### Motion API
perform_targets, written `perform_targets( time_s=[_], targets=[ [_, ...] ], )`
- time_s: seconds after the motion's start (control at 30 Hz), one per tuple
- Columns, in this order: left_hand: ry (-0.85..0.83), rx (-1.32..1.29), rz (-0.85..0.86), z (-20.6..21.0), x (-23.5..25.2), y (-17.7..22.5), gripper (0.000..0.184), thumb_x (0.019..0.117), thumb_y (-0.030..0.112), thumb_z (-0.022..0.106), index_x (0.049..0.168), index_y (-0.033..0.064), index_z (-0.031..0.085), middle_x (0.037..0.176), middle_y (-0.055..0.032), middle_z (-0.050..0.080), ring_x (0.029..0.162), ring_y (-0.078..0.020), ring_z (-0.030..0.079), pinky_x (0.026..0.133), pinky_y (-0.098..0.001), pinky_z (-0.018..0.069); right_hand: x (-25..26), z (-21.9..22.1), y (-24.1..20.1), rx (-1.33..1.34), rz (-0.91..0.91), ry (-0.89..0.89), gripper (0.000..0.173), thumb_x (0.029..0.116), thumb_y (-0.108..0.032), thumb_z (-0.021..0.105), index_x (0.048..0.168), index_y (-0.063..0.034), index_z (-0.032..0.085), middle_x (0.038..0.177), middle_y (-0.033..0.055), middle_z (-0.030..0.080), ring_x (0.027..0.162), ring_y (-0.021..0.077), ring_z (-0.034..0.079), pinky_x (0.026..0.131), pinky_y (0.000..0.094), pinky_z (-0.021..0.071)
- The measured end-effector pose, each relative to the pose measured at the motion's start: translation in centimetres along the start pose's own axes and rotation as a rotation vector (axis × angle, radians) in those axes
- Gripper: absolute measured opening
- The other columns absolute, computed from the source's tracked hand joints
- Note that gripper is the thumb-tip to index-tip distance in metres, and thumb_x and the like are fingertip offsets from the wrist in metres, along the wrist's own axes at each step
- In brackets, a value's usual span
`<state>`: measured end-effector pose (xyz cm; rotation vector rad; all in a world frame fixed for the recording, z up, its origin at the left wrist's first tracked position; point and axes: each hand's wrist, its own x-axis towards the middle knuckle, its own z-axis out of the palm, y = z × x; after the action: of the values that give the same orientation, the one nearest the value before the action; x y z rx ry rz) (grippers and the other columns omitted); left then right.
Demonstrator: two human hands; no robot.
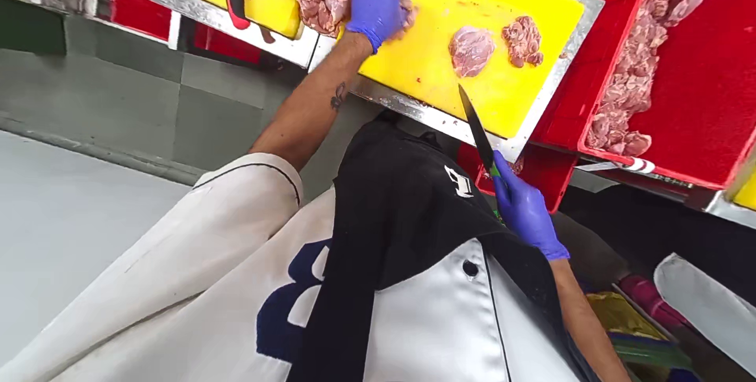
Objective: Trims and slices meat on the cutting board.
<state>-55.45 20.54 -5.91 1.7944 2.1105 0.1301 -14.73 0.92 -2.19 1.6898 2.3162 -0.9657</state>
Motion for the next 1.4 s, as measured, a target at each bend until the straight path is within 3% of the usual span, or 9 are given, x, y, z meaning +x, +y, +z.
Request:
perform_targets(
  time_s=[0.13, 0.3, 0.47, 0.6, 0.83, 0.9, 1.0, 1.23, 1.4],
  targets=[
    [0.172, 0.010, 0.258, -0.7, 1.5, 2.2, 0.039, 0.0916, 0.030, 0.066, 0.129, 0.0170, 0.068, 0.137, -0.0119, 0.064, 0.134, -0.0352, 0.055, 0.111, -0.0575, 0.0414, -0.5, -0.7, -0.1, 0.085, 0.007, 0.018, 0.049, 0.1089, -0.028, 0.043, 0.158, -0.0250, 0.044, 0.093, 0.0143, 0.073, 0.072, 0.0262, 0.068, 0.070, 0.0501, 0.0557],
    [-0.048, 0.008, 0.850, 7.4, -1.7, 9.1, 0.033, 0.0906, 0.032, 0.071, 0.115, 0.0095, 0.072, 0.118, -0.0160, 0.069, 0.118, -0.0391, 0.062, 0.098, -0.0574, 0.0504, 0.7, 0.4, -1.7, 0.125, -0.056, -0.008, 0.048, 0.1094, -0.029, 0.042, 0.158, -0.0271, 0.044, 0.102, 0.0134, 0.075, 0.084, 0.0273, 0.072, 0.079, 0.0501, 0.0570],
    [-0.179, 0.056, 0.716, 5.7, -0.2, 10.9, 0.024, 0.0916, 0.019, 0.066, 0.110, 0.0045, 0.072, 0.112, -0.0203, 0.071, 0.113, -0.0413, 0.066, 0.093, -0.0611, 0.0524, 2.2, 1.8, -3.5, 0.181, -0.118, -0.037, 0.047, 0.1103, -0.031, 0.040, 0.157, -0.0266, 0.045, 0.110, 0.0143, 0.075, 0.093, 0.0298, 0.073, 0.086, 0.0513, 0.0564],
    [-0.199, -0.372, 0.568, 2.8, 2.8, 10.8, 0.025, 0.0850, 0.028, 0.074, 0.099, 0.0082, 0.079, 0.091, -0.0073, 0.076, 0.088, -0.0191, 0.071, 0.086, -0.0434, 0.0573, 5.2, 2.7, -4.3, 0.274, -0.176, -0.118, 0.047, 0.1109, -0.037, 0.037, 0.157, -0.0294, 0.044, 0.116, 0.0124, 0.074, 0.100, 0.0276, 0.072, 0.092, 0.0512, 0.0544],
    [-0.416, -1.291, 0.276, -0.4, 0.6, 10.5, 0.014, 0.0964, 0.007, 0.067, 0.102, -0.0054, 0.070, 0.089, -0.0109, 0.074, 0.076, -0.0185, 0.073, 0.073, -0.0377, 0.0638, 8.2, 1.5, 1.3, 0.474, 0.144, 0.164, 0.048, 0.1095, -0.035, 0.041, 0.157, -0.0273, 0.045, 0.090, 0.0074, 0.069, 0.067, 0.0171, 0.063, 0.063, 0.0407, 0.0552],
    [-0.317, -1.080, 0.239, 1.8, -0.3, 9.1, 0.017, 0.0946, 0.012, 0.071, 0.102, -0.0031, 0.072, 0.085, -0.0087, 0.073, 0.071, -0.0151, 0.070, 0.069, -0.0339, 0.0619, 8.0, 0.4, 2.6, 0.477, 0.205, 0.238, 0.050, 0.1089, -0.033, 0.043, 0.158, -0.0259, 0.042, 0.091, 0.0077, 0.069, 0.064, 0.0171, 0.061, 0.058, 0.0398, 0.0542],
    [-0.059, -0.421, 0.179, 6.0, -0.5, 5.1, 0.034, 0.0904, 0.037, 0.074, 0.110, 0.0100, 0.076, 0.096, -0.0064, 0.076, 0.091, -0.0213, 0.072, 0.090, -0.0476, 0.0579, 6.7, 0.3, 1.9, 0.548, 0.177, 0.307, 0.050, 0.1088, -0.030, 0.043, 0.159, -0.0239, 0.041, 0.089, 0.0041, 0.066, 0.057, 0.0131, 0.056, 0.051, 0.0339, 0.0508],
    [0.142, -0.263, 0.698, 9.1, -3.2, 5.7, 0.024, 0.1013, 0.023, 0.058, 0.112, 0.0121, 0.076, 0.118, -0.0089, 0.073, 0.118, -0.0282, 0.065, 0.101, -0.0463, 0.0522, 6.5, 1.5, -2.6, 0.647, 0.103, 0.365, 0.050, 0.1091, -0.025, 0.045, 0.158, -0.0229, 0.041, 0.085, 0.0006, 0.066, 0.054, 0.0101, 0.055, 0.050, 0.0298, 0.0510],
    [0.254, -0.278, 0.749, 11.3, -4.9, 4.4, 0.024, 0.1013, 0.020, 0.058, 0.109, 0.0098, 0.078, 0.116, -0.0092, 0.075, 0.120, -0.0288, 0.065, 0.105, -0.0446, 0.0502, 6.7, 3.5, -4.8, 0.419, 0.078, 0.361, 0.049, 0.1087, -0.030, 0.045, 0.157, -0.0222, 0.044, 0.083, 0.0036, 0.069, 0.063, 0.0122, 0.061, 0.063, 0.0351, 0.0542]
  ],
)
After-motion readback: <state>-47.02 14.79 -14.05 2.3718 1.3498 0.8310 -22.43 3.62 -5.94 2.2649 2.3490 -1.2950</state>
